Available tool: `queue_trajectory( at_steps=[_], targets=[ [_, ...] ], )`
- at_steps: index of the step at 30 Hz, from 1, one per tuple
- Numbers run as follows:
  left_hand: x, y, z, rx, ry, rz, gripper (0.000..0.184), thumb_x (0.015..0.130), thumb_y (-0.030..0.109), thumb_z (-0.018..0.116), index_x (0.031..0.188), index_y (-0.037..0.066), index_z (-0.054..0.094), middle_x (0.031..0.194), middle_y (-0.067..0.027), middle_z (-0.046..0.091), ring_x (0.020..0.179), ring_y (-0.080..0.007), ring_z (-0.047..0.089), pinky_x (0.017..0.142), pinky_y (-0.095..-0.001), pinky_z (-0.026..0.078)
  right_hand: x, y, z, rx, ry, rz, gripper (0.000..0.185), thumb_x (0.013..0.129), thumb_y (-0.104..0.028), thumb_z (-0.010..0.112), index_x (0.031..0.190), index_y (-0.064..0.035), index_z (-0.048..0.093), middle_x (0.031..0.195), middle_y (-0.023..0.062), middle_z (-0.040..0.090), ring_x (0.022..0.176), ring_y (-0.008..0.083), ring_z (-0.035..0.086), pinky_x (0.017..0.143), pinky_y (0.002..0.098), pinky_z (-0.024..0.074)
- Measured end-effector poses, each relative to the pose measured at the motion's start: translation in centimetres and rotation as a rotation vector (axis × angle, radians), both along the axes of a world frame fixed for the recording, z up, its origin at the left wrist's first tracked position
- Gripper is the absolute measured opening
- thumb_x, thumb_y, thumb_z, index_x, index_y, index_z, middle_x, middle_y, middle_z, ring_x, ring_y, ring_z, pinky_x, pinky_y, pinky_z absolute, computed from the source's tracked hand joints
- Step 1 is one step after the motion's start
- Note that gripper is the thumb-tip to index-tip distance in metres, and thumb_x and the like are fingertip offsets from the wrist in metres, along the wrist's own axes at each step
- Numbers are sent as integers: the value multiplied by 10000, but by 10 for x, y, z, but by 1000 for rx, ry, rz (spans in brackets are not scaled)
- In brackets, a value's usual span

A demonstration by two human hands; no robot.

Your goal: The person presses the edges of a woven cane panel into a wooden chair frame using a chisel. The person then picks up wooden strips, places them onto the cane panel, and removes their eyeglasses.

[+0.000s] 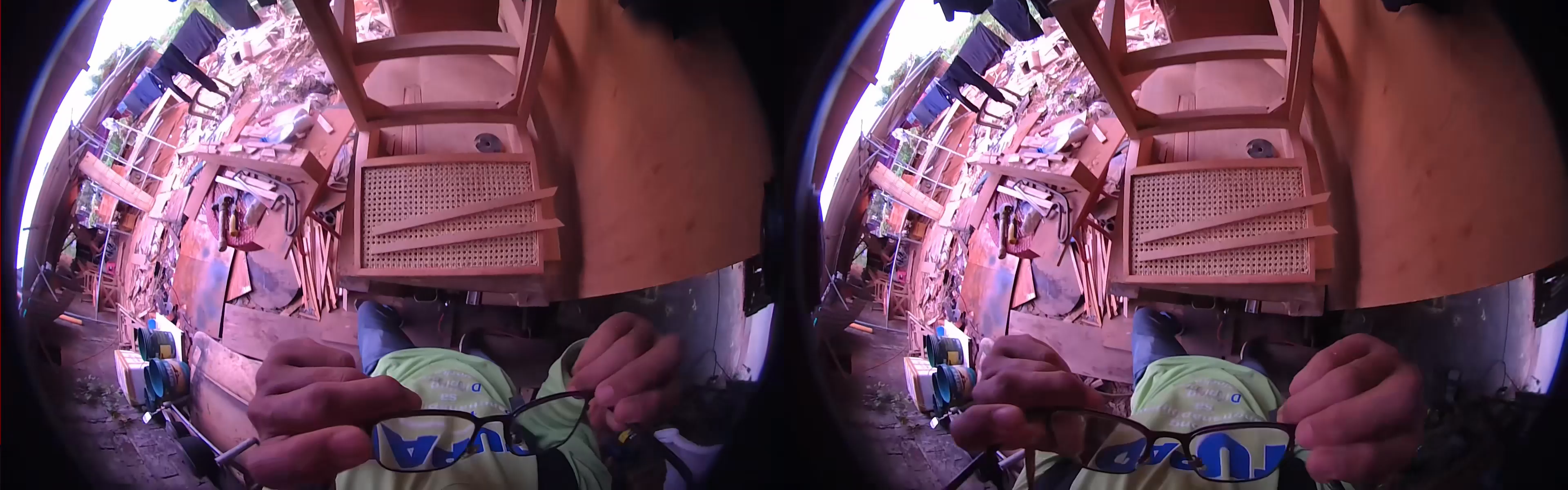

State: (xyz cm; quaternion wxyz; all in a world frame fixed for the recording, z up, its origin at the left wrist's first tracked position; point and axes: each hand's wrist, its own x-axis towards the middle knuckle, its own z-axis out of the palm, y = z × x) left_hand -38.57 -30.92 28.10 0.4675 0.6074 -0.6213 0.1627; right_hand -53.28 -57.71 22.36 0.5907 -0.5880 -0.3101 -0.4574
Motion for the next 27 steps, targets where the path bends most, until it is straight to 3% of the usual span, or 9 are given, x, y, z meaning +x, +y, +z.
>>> queue_trajectory(
  at_steps=[2,3,5,8,10,12,17,23,27],
  targets=[
    [3,-3,2,-64,-46,-59,511,1107,329,686,1495,137,415,942,-110,773,508,-108,598,547,-252,531,-2,1,12,71,15,37,65,922,-3,778,931,-43,727,890,107,701,595,191,685,532,315,532],
    [-4,-2,8,-76,8,-33,489,1111,343,671,1500,154,441,842,-83,748,509,-127,605,542,-257,523,-3,3,22,110,10,44,85,903,22,758,890,-55,724,836,93,706,554,181,665,503,310,503],
    [-21,8,26,36,101,-26,354,1107,357,530,1411,182,478,995,-210,745,564,-208,602,530,-341,490,-1,10,47,176,-24,42,142,863,67,723,810,-65,717,745,74,712,492,174,637,472,310,469],
    [-14,-1,30,-107,202,-138,384,1101,371,500,1355,94,581,894,-193,736,573,-214,597,551,-368,475,-36,7,42,29,111,-65,74,960,-104,675,927,-119,739,896,15,718,611,174,648,555,330,479],
    [6,15,57,211,355,-272,437,1097,388,477,1290,33,643,809,-168,709,576,-217,588,570,-392,473,-40,3,46,-25,137,-17,73,978,-133,678,939,-130,740,922,3,718,627,173,652,562,332,477],
    [10,19,52,213,280,-208,388,1092,353,540,1296,32,617,779,-146,721,536,-197,579,554,-359,474,-16,-8,52,50,-2,185,129,895,-2,718,806,-96,717,784,31,713,519,173,639,492,321,458],
    [8,12,-23,-49,76,68,248,1136,258,629,1260,92,493,795,-165,782,475,-122,604,527,-279,510,27,3,23,-26,-66,45,79,980,-62,798,1004,-82,726,981,74,662,583,169,658,514,298,500],
    [-7,19,-45,-72,236,148,228,1032,106,751,1203,63,608,905,-184,817,647,-215,784,590,-371,630,31,-4,3,-87,19,178,137,952,-10,833,1048,15,738,1038,148,688,721,237,743,631,353,636],
    [-14,14,-59,-151,365,173,188,1058,147,739,1197,78,633,873,-169,814,643,-226,784,603,-364,628,35,-8,1,-84,27,195,184,923,-12,859,1049,36,733,1027,160,679,714,235,733,620,355,630]
  ],
)
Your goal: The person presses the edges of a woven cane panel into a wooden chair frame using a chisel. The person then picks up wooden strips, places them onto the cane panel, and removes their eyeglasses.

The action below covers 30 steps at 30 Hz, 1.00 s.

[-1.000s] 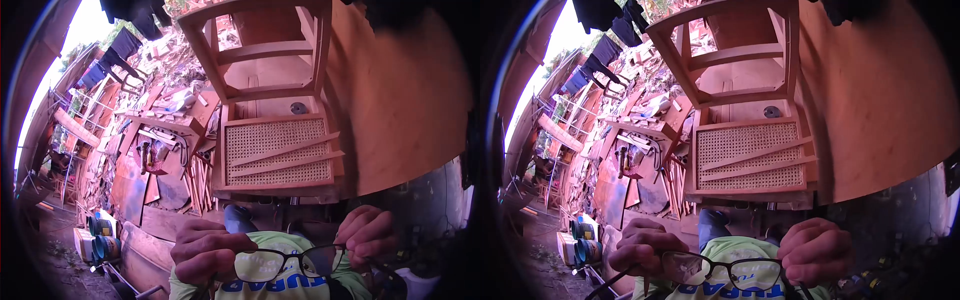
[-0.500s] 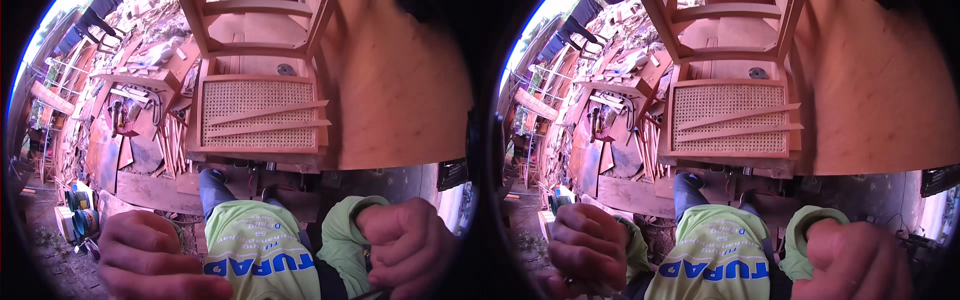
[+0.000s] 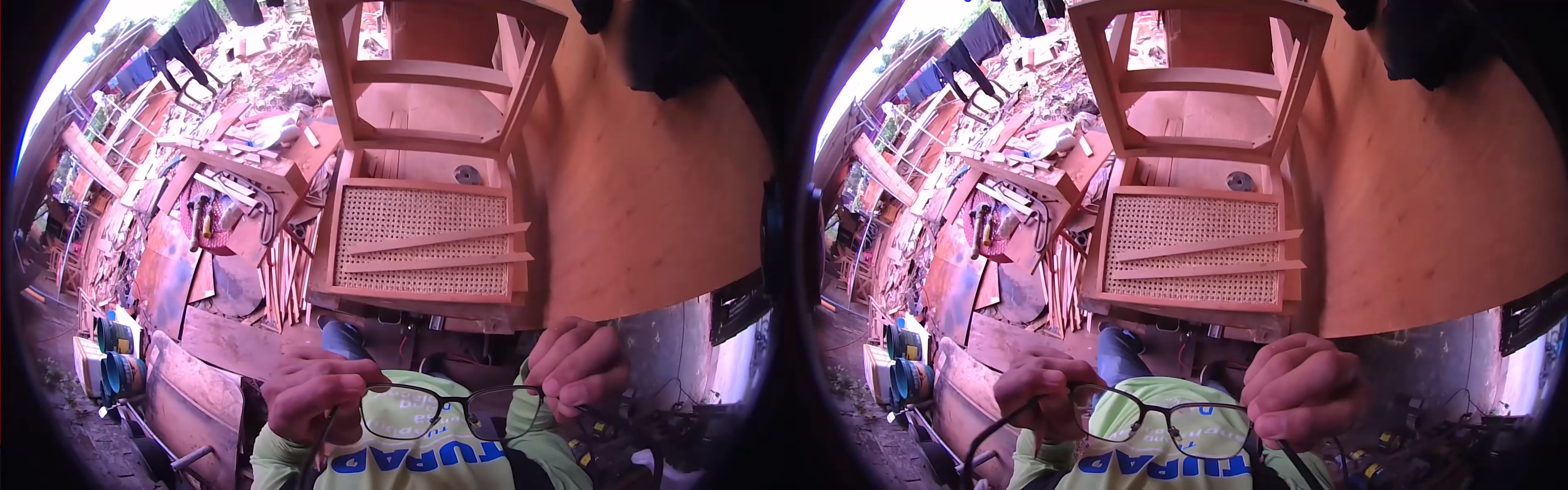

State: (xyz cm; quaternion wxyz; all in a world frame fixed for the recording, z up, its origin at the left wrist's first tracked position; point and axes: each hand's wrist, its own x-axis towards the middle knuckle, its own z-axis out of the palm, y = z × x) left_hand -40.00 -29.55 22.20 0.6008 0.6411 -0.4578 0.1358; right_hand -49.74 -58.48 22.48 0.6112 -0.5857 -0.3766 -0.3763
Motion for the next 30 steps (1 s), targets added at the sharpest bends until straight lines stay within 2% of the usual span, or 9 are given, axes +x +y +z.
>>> queue_trajectory(
  at_steps=[5,10,13,15,17,19,21,23,30],
  targets=[
    [4,1,15,84,-109,15,203,1089,218,720,1206,102,600,852,-131,809,577,-179,731,549,-321,575,-2,3,-4,37,-50,6,165,912,16,841,1032,36,730,1031,157,680,718,244,734,619,363,619],
    [20,-8,38,59,-304,-110,277,1151,237,597,1376,113,492,713,-102,723,405,-131,530,425,-283,440,-15,4,18,11,-39,-30,74,965,-15,797,1028,-24,759,1027,128,687,679,225,725,591,337,585],
    [13,-13,44,-132,-243,-152,182,1156,270,514,1222,104,551,662,-65,692,397,-108,511,447,-276,424,-36,-5,45,-5,43,-12,89,963,-94,853,1031,-74,798,1027,112,704,635,197,707,521,320,539],
    [9,-13,64,-148,-159,-236,254,1123,293,468,1067,70,576,613,-63,636,426,-135,504,483,-307,422,-45,-9,56,-67,89,3,153,970,-136,840,1103,-98,774,1122,120,689,771,232,686,638,355,509],
    [6,-11,82,-121,-54,-343,378,1090,315,422,911,35,602,565,-60,581,455,-161,498,519,-337,419,-57,-5,65,-196,119,-10,285,994,-173,786,1265,-134,708,1306,133,644,1030,297,636,882,420,461],
    [13,9,102,40,56,-579,573,1089,456,444,1218,-35,709,662,-90,611,536,-205,510,585,-419,429,-64,-1,75,-347,127,-37,422,1017,-210,732,1427,-170,641,1490,145,600,1290,363,586,1126,485,414],
    [16,14,104,71,56,-630,595,1089,492,442,1211,-23,713,644,-70,582,518,-195,474,576,-411,402,-57,7,78,-248,59,-143,315,1004,-186,704,1310,-160,632,1353,89,598,1143,306,563,1015,438,382],
    [18,14,105,69,47,-652,606,1090,518,439,1195,-12,713,634,-54,558,503,-187,441,569,-404,378,-18,40,77,118,-78,-308,46,954,-100,703,914,-105,682,895,-37,637,589,126,566,549,280,366],
    [12,0,105,-75,3,-533,637,1088,607,431,1146,40,714,639,-50,565,511,-202,465,568,-400,378,-27,32,93,60,2,-114,90,951,-138,758,908,-119,681,898,-28,660,619,124,603,552,292,373]
  ],
)
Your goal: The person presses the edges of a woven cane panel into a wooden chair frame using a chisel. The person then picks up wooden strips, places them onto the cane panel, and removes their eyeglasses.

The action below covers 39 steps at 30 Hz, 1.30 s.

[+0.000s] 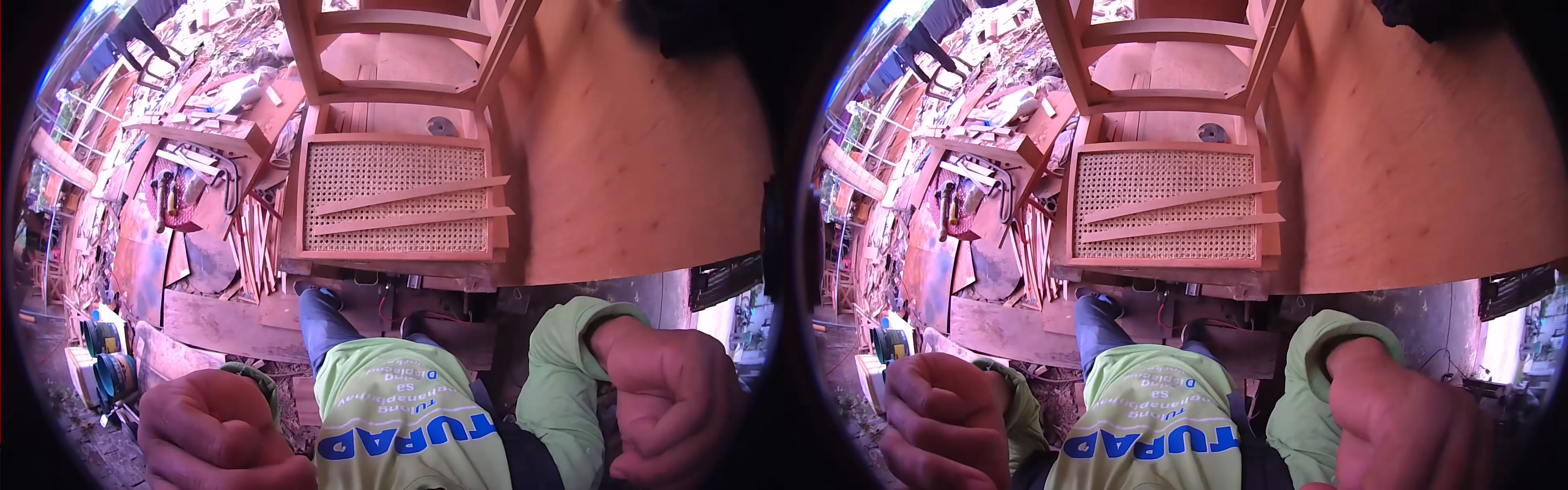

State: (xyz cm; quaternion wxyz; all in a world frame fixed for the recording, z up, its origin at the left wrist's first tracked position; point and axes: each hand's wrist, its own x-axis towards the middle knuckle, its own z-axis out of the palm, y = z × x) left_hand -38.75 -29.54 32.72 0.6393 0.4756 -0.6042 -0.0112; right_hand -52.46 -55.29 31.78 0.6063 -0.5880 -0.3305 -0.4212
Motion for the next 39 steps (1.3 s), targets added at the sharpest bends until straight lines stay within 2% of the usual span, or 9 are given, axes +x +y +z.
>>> queue_trajectory(
  at_steps=[2,6,9,12,17,23,29,33,39],
  targets=[
    [21,4,1,14,-67,-114,725,1036,729,476,1153,53,714,653,-56,597,535,-203,509,577,-401,394,-4,-7,8,-31,86,-10,117,956,-168,779,909,-127,680,906,-23,674,629,125,617,551,299,379],
    [25,-16,-62,-280,19,569,419,1159,406,576,1060,8,665,639,-50,594,427,-99,425,430,-261,323,33,-72,-25,-12,7,36,66,1006,-66,725,1052,-18,724,995,109,688,715,223,679,660,352,549],
    [60,-7,-103,108,159,590,392,1156,190,551,1397,-119,558,821,-99,717,638,-130,656,526,-269,494,68,-93,-66,-84,260,-248,157,1046,-83,698,1136,44,717,990,138,690,796,202,654,703,362,551],
    [142,-36,-185,715,94,458,315,950,-116,639,1232,10,697,815,-55,716,720,-128,704,635,-317,548,149,-136,-117,-631,606,-358,131,1003,-59,737,1095,33,727,919,131,707,803,267,666,752,402,551],
    [189,-50,-305,861,-123,447,300,974,-121,607,1229,8,697,852,-119,720,768,-173,714,648,-336,529,244,-184,-212,-895,846,-479,234,1016,-239,684,1072,-25,759,1024,207,760,992,405,745,888,495,586],
    [114,-61,-294,980,221,287,233,1150,49,508,1306,41,680,759,-17,593,694,-85,555,588,-273,405,211,-147,-279,-186,828,-331,130,982,-116,762,1051,-6,769,863,89,772,736,170,741,694,352,616],
    [55,-46,-304,1071,406,72,273,1194,210,525,1252,-8,679,760,-16,617,663,-65,545,567,-247,374,153,-105,-354,81,1047,-269,148,1004,-141,717,1027,3,743,845,84,746,761,206,755,707,376,628],
    [31,-47,-335,1107,584,-8,279,1202,216,510,1261,1,677,802,-24,632,683,-62,527,578,-233,374,137,-53,-460,-694,870,-439,162,906,-188,690,892,-29,717,874,185,716,839,398,729,772,535,596],
    [13,-79,-297,1131,322,-52,216,1156,110,538,1281,6,681,768,-26,628,673,-82,552,604,-266,423,107,-48,-349,-787,670,-267,153,849,-196,729,854,-51,679,878,128,678,832,349,728,704,515,572]
  ],
)
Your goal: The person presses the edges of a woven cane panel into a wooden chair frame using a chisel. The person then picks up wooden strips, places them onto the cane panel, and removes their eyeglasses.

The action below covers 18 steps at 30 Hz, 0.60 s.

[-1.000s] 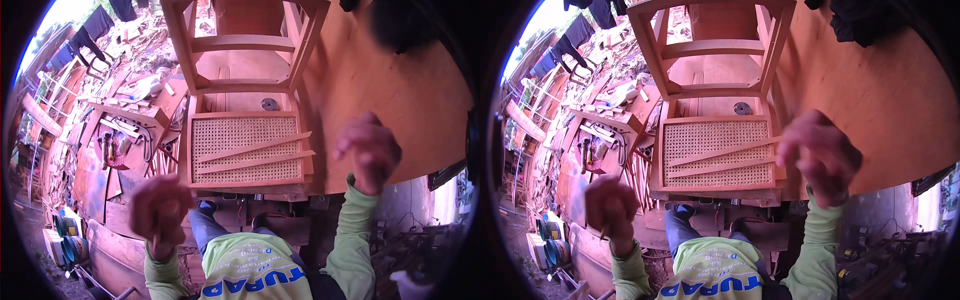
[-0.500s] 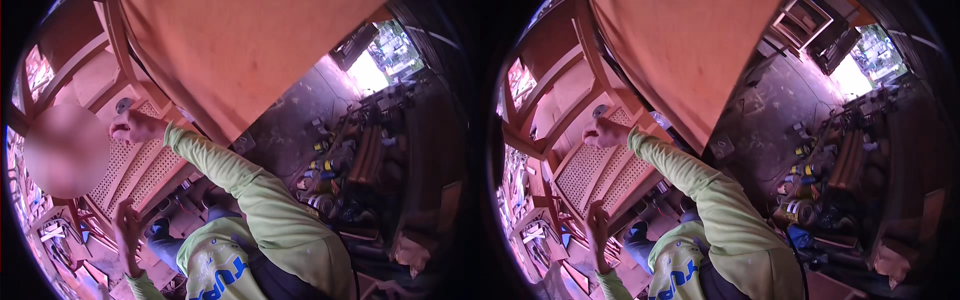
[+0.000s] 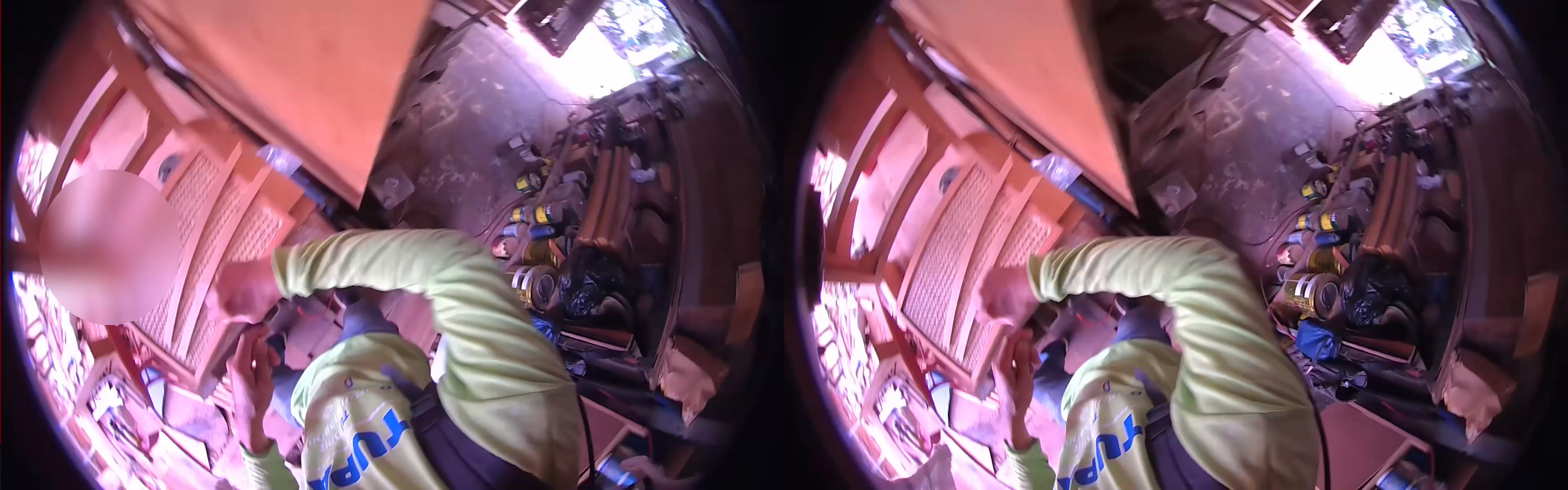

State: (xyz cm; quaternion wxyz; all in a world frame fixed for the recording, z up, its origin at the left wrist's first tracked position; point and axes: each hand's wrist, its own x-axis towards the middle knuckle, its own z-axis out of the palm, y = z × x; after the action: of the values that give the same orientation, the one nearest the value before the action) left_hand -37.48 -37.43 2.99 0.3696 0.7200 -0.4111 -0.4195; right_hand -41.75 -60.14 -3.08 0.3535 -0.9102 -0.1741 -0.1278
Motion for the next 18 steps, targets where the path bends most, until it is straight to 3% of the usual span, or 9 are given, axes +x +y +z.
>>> queue_trajectory(
  at_steps=[1,4,7,12,15,16,17,18],
  targets=[
    [1,3,4,-19,-48,-24,213,1147,97,547,1281,4,683,760,-27,627,674,-85,560,608,-273,434,-9,2,28,66,-174,-62,161,873,-193,727,862,-46,663,866,135,679,820,352,726,699,514,561],
    [5,2,14,-6,-53,40,214,1133,100,571,1259,-14,701,758,-38,648,685,-99,590,631,-289,468,-56,-41,122,210,-73,-87,148,953,-155,725,923,-22,666,821,125,660,766,323,698,706,458,548],
    [10,26,-8,39,-43,118,217,1141,112,567,1257,-22,691,760,-48,655,694,-99,603,641,-283,470,-112,-69,147,442,-37,-166,128,997,-130,733,1015,-5,713,837,102,690,735,241,666,696,392,525],
    [10,90,-46,153,-46,114,200,1150,114,561,1223,-19,691,748,-49,646,679,-102,591,621,-285,455,-217,-87,123,378,689,-136,160,1015,-150,727,1038,8,721,837,98,724,752,181,685,714,357,534],
    [12,133,-61,324,-85,111,159,1140,100,575,1163,-14,683,747,-76,673,647,-123,605,602,-307,451,-280,-75,46,365,904,-108,221,1023,-206,738,1052,12,714,863,109,727,792,190,721,650,348,556],
    [15,155,-68,377,-128,96,143,1135,93,579,1143,-10,678,746,-89,683,636,-134,617,598,-318,456,-297,-65,35,469,1175,-141,271,1041,-239,731,1127,15,695,934,125,735,818,215,735,620,358,586],
    [25,202,-102,212,-163,58,113,1120,85,594,1095,16,680,751,-113,701,627,-170,648,597,-355,481,-314,-49,27,565,1444,-167,328,1058,-272,723,1201,19,677,1005,141,742,844,240,750,591,369,616],
    [12,218,-85,344,-152,117,132,1105,63,584,1040,33,695,755,-118,709,662,-200,685,632,-368,515,-340,-28,9,666,1583,-116,418,1069,-312,717,1305,22,631,1123,175,733,916,268,762,598,387,653]
  ],
)
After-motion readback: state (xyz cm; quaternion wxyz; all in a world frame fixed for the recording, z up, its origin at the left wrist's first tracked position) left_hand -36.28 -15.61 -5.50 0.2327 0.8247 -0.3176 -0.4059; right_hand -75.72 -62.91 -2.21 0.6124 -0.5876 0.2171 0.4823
